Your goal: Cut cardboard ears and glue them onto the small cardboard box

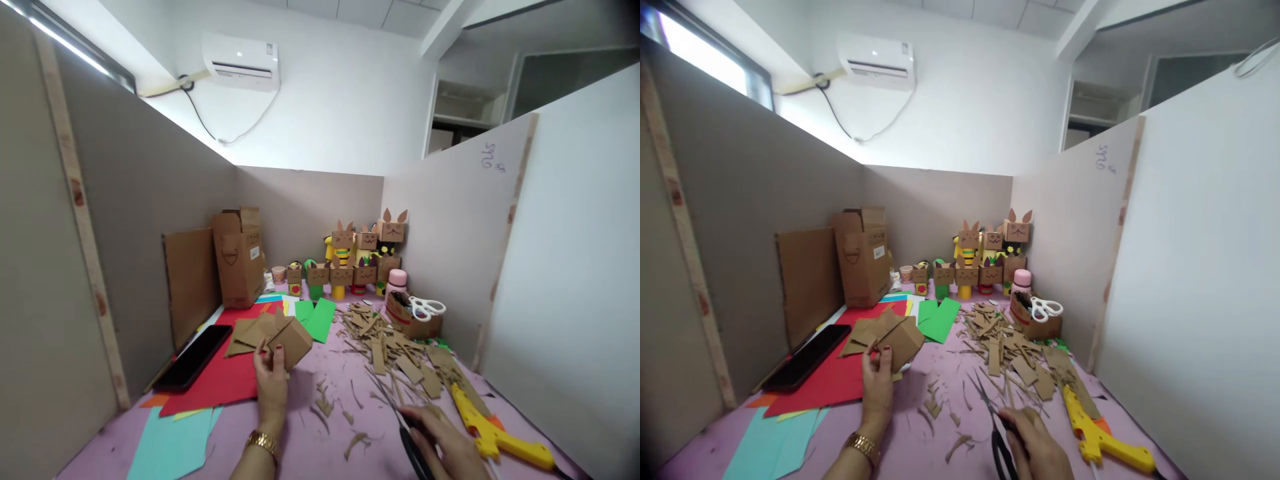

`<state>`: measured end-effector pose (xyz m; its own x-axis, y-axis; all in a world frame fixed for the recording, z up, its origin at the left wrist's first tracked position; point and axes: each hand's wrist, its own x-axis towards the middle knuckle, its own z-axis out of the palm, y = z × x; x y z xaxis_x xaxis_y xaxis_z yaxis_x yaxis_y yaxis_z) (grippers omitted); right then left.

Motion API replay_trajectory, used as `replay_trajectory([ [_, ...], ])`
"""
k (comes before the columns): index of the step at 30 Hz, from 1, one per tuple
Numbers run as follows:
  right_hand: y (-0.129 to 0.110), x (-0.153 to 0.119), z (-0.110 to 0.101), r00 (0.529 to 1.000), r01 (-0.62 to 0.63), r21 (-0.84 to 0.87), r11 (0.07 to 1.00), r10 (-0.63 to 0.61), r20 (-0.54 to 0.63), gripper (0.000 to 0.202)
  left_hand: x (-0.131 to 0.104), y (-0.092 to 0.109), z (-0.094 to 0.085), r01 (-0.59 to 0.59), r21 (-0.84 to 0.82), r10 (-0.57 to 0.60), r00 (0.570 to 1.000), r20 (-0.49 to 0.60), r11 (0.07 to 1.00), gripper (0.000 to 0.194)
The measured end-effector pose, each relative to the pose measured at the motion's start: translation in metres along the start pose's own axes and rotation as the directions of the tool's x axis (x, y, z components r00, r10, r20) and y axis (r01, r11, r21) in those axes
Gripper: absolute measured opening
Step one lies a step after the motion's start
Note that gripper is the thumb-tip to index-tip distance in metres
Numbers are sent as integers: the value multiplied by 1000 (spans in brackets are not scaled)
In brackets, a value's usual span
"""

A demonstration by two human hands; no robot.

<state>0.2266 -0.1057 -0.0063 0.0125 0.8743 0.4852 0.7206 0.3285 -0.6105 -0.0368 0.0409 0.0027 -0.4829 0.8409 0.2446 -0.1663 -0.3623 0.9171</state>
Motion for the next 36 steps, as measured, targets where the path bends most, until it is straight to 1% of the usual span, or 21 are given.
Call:
replay_trajectory([
  [2, -21, 23, 4, 998, 39, -47, 998, -36, 57, 31, 1, 4, -4, -71, 28, 74, 993, -93, 997, 61],
  [4, -37, 46, 16, 995, 33, -91, 995, -24, 95, 31, 3, 6, -8, -127, 57, 136, 974, -182, 990, 61],
  [5, -43, 58, 25, 992, 13, -100, 995, 0, 128, 31, 4, 6, -10, -144, 72, 157, 963, -221, 987, 61],
  [8, -51, 90, 58, 988, -17, -97, 995, 31, 153, 29, 7, 7, -15, -158, 116, 187, 933, -309, 981, 63],
  [12, -56, 124, 107, 982, -15, -114, 993, 36, 184, 27, 10, 8, -19, -155, 157, 201, 916, -347, 975, 64],
  [15, -61, 146, 139, 980, -13, -138, 990, 39, 193, 12, 11, 7, -19, -153, 176, 208, 910, -358, 972, 61],
  [17, -62, 160, 156, 981, -16, -147, 989, 44, 189, 14, 12, 6, -19, -152, 183, 210, 909, -360, 971, 61],
  [19, -61, 173, 167, 983, -14, -144, 989, 40, 180, 17, 12, 5, -18, -150, 186, 209, 911, -356, 971, 61],
  [21, -59, 180, 171, 987, -3, -134, 991, 24, 157, 19, 12, 6, -17, -151, 181, 208, 913, -350, 972, 61],
  [23, -59, 176, 167, 991, 32, -120, 992, -16, 136, 19, 13, 7, -16, -156, 176, 211, 911, -355, 972, 61],
  [25, -63, 157, 159, 982, 115, -95, 989, -99, 158, 28, 15, 7, -15, -167, 175, 222, 902, -371, 970, 59],
  [26, -66, 144, 155, 965, 182, -69, 981, -165, 204, 30, 16, 8, -15, -174, 177, 231, 895, -382, 969, 58],
  [27, -69, 129, 151, 934, 264, -37, 964, -245, 261, 29, 18, 8, -15, -182, 179, 241, 886, -397, 967, 57],
  [28, -72, 115, 148, 888, 346, -2, 938, -327, 322, 30, 20, 8, -15, -191, 182, 251, 875, -413, 965, 57],
  [29, -75, 101, 146, 821, 430, 47, 902, -412, 396, 33, 22, 7, -15, -199, 186, 262, 863, -432, 962, 56],
  [30, -75, 91, 145, 704, 533, 106, 839, -510, 494, 38, 24, 7, -15, -205, 190, 271, 851, -449, 960, 55],
  [31, -74, 84, 143, 594, 616, 134, 776, -569, 569, 42, 24, 6, -16, -209, 195, 278, 841, -464, 958, 54],
  [32, -70, 82, 142, 533, 654, 137, 744, -582, 614, 44, 25, 6, -17, -211, 201, 283, 835, -472, 957, 54],
  [33, -64, 84, 139, 523, 665, 109, 739, -565, 638, 45, 24, 5, -18, -211, 207, 287, 833, -473, 955, 53],
  [34, -55, 90, 135, 568, 646, 53, 761, -526, 633, 44, 24, 5, -19, -211, 212, 289, 834, -471, 954, 53],
  [36, -32, 108, 122, 727, 527, -92, 845, -392, 564, 40, 21, 3, -19, -210, 219, 291, 840, -457, 953, 52],
])
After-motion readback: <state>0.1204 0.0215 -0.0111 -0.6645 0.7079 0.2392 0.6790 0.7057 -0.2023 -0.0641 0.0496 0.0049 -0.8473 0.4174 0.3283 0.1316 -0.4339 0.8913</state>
